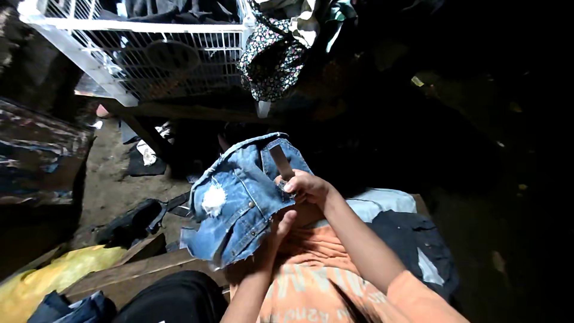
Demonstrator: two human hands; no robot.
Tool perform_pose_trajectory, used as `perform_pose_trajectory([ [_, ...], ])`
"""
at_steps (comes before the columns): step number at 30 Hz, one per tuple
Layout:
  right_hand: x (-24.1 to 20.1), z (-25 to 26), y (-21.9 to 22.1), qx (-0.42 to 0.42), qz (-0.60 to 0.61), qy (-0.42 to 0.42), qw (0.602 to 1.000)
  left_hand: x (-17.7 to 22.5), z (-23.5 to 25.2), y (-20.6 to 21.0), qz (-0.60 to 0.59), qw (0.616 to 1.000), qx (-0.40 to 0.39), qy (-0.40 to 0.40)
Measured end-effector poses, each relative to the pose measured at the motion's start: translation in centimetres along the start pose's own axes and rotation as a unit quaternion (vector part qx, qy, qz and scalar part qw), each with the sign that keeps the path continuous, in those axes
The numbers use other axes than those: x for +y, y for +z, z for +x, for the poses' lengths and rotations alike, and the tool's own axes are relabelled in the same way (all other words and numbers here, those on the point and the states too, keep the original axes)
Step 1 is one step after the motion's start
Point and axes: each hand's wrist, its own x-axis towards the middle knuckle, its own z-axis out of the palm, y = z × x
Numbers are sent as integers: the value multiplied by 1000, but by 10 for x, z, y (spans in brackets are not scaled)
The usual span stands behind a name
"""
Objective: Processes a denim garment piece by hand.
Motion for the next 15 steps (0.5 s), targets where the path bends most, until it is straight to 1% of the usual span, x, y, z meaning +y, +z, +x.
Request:
perform_pose_trajectory([
  [1, -3, -1, 2, 17, -10, 7, 1000, 29, 12, 5, -16, 992, 8, -122],
  [2, -5, -2, 6, 38, -25, 14, 999, 55, 26, 10, -17, 980, 18, -197],
  [3, -7, -3, 11, 62, -37, 18, 997, 76, 35, 18, -26, 970, 55, -237],
  [4, -8, -4, 15, 85, -46, 16, 995, 83, 38, 26, -46, 966, 114, -226],
  [5, -8, -5, 16, 103, -51, 8, 993, 74, 38, 27, -66, 970, 156, -177],
  [6, -7, -6, 15, 113, -61, -9, 992, 62, 36, 23, -72, 973, 175, -129],
  [7, -5, -8, 14, 122, -78, -36, 989, 55, 36, 17, -73, 975, 183, -103],
  [9, 0, -12, 12, 165, -148, -98, 970, 53, 34, 3, -59, 974, 191, -110],
  [12, 10, -19, 11, 262, -315, -146, 901, 58, 28, -9, -28, 965, 199, -168],
  [13, 14, -20, 12, 283, -345, -153, 882, 61, 26, -13, -12, 965, 190, -180],
  [15, 19, -19, 11, 300, -371, -165, 863, 63, 22, -21, -3, 970, 155, -189],
])
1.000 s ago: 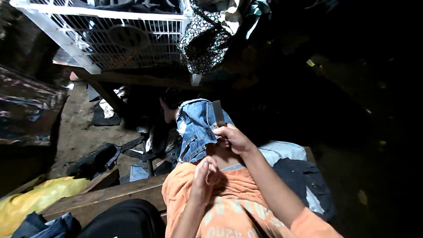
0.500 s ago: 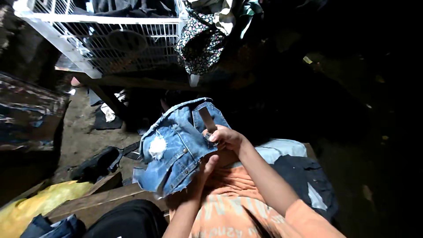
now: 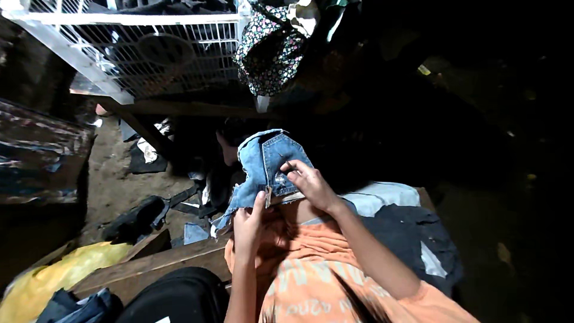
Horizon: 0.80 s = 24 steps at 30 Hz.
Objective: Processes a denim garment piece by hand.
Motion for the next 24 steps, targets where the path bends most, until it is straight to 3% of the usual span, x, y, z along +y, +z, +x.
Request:
perform_pose_trajectory([
  [5, 13, 5, 3, 2, 46, -46, 998, 9, 1, -2, -94, 995, -39, -22],
  [10, 6, -1, 1, -3, 56, -15, 998, 1, 8, 13, -101, 994, -49, -6],
  [13, -1, -5, 0, 5, 44, -32, 999, -8, 9, 27, -187, 981, -51, -24],
  [15, 0, -9, -1, 19, -7, -49, 999, -17, 11, 31, -283, 953, -85, -65],
  [17, 2, -17, -2, 58, -99, -67, 991, -33, 28, 28, -381, 900, -186, -97],
  [19, 5, -28, -9, 95, -178, -57, 978, -39, 46, 23, -397, 875, -262, -88],
  [21, 15, -35, -18, 102, -213, -15, 972, -27, 52, 16, -344, 904, -245, -59],
  [24, 32, -39, -24, 105, -214, 17, 971, 0, 31, 9, -173, 969, -178, -5],
])
